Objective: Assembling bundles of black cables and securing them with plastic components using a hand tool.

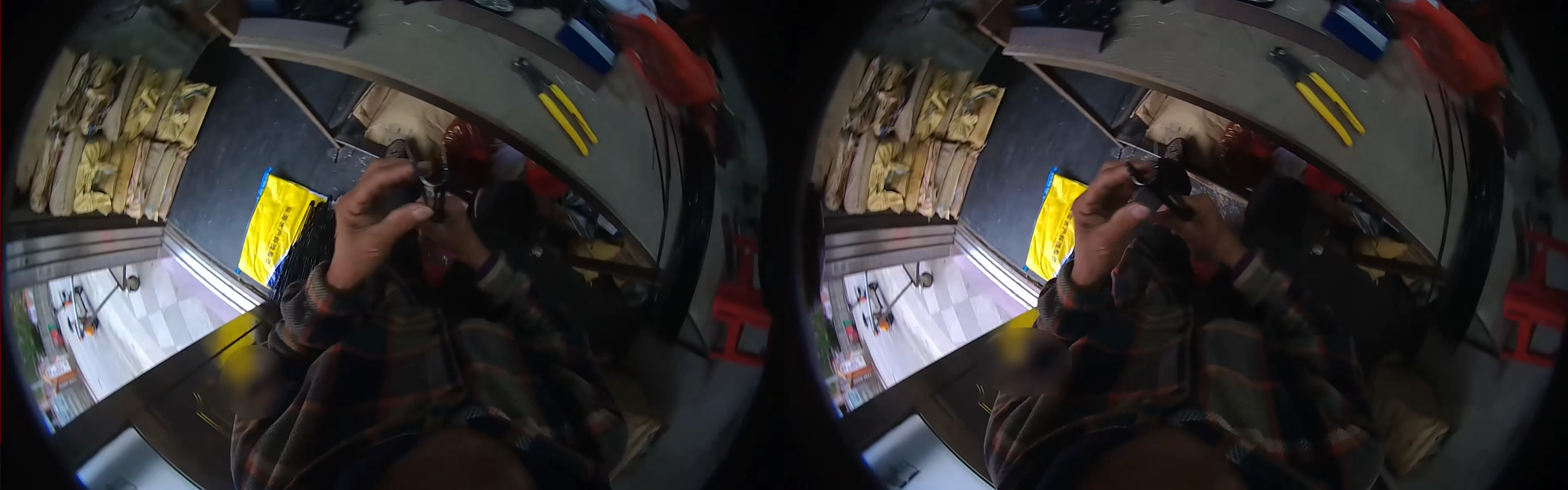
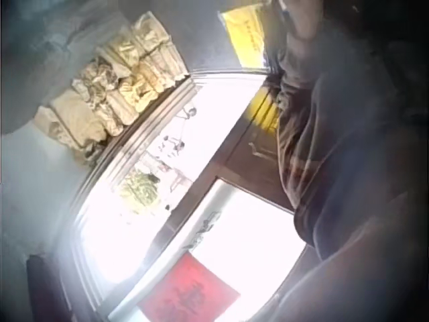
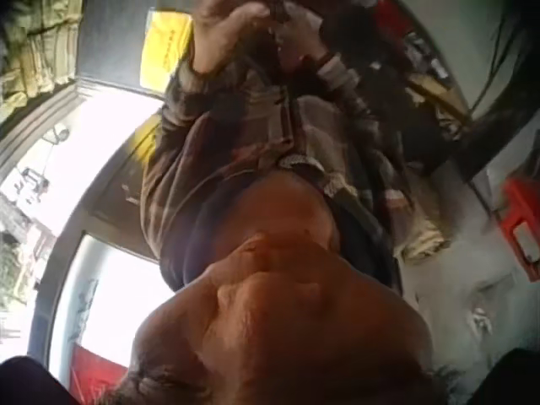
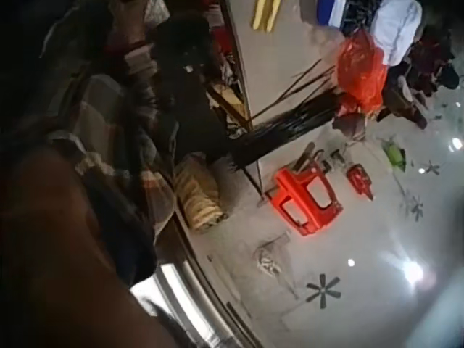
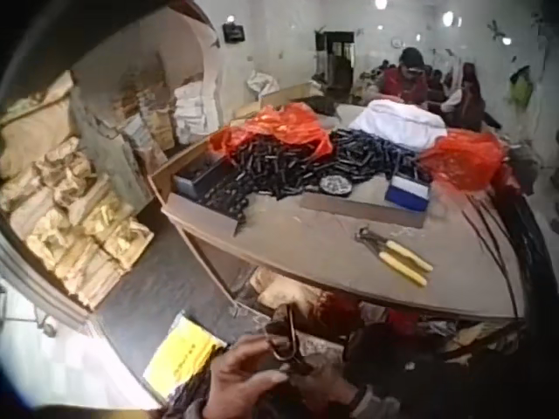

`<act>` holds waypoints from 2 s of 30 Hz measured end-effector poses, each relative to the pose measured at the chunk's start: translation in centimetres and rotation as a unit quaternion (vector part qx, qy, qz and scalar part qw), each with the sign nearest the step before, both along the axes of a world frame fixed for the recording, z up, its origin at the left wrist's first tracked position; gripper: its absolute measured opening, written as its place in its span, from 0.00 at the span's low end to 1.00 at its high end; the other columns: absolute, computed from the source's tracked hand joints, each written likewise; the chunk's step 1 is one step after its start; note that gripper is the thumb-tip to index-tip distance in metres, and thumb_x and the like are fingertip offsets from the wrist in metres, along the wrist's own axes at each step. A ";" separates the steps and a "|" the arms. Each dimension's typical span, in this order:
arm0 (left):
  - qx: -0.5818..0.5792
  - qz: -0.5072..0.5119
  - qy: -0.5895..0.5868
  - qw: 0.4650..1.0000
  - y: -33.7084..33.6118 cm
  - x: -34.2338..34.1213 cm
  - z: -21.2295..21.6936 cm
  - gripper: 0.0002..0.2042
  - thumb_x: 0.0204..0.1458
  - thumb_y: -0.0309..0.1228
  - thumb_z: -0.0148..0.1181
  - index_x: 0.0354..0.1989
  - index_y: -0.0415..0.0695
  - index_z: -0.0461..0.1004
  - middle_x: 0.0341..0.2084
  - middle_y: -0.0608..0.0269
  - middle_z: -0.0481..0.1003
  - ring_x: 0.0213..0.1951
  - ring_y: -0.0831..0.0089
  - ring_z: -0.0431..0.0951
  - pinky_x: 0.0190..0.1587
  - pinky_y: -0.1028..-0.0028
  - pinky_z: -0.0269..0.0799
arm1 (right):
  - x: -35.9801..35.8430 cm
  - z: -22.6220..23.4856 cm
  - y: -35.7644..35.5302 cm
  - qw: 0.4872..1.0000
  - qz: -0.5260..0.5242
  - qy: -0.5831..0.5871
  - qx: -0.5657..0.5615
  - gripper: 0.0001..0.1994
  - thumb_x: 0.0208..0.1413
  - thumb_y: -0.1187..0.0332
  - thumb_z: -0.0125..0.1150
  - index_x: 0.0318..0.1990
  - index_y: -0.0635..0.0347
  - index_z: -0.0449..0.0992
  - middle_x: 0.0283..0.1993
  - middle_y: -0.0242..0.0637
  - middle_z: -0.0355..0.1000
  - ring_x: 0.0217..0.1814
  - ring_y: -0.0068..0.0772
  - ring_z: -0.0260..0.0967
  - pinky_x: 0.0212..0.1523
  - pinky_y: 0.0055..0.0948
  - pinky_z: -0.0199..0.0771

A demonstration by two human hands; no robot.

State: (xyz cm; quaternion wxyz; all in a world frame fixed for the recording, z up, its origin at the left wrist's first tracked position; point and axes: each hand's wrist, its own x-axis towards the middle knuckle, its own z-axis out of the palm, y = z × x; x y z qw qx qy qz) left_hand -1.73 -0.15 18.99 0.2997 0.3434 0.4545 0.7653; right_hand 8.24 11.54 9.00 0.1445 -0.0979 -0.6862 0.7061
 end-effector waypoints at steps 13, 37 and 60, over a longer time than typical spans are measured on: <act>-0.058 0.015 0.096 0.994 3.8 3.9 3.1 0.10 0.48 0.21 0.55 0.39 0.36 0.67 0.34 0.62 0.72 0.36 0.80 0.70 0.41 0.81 0.65 | 1.9 8.3 1.2 0.933 -0.157 0.287 -0.150 0.14 0.47 0.69 0.62 0.39 0.67 0.68 0.35 0.32 0.64 0.39 0.19 0.62 0.39 0.18 0.63; -0.015 -0.169 -0.071 0.983 1.7 -1.2 5.1 0.11 0.39 0.32 0.64 0.24 0.37 0.71 0.19 0.63 0.66 0.25 0.77 0.63 0.30 0.78 0.55 | -4.4 18.5 9.4 0.942 0.333 -0.005 0.048 0.07 0.41 0.75 0.64 0.27 0.66 0.72 0.31 0.34 0.71 0.33 0.24 0.68 0.34 0.23 0.66; -0.014 -0.087 -0.183 0.979 2.5 -3.1 3.3 0.11 0.39 0.29 0.62 0.29 0.37 0.70 0.22 0.64 0.65 0.27 0.77 0.62 0.31 0.78 0.56 | -22.9 11.3 17.7 0.961 0.000 -0.113 0.252 0.11 0.45 0.65 0.63 0.33 0.62 0.76 0.24 0.30 0.72 0.23 0.22 0.67 0.25 0.18 0.66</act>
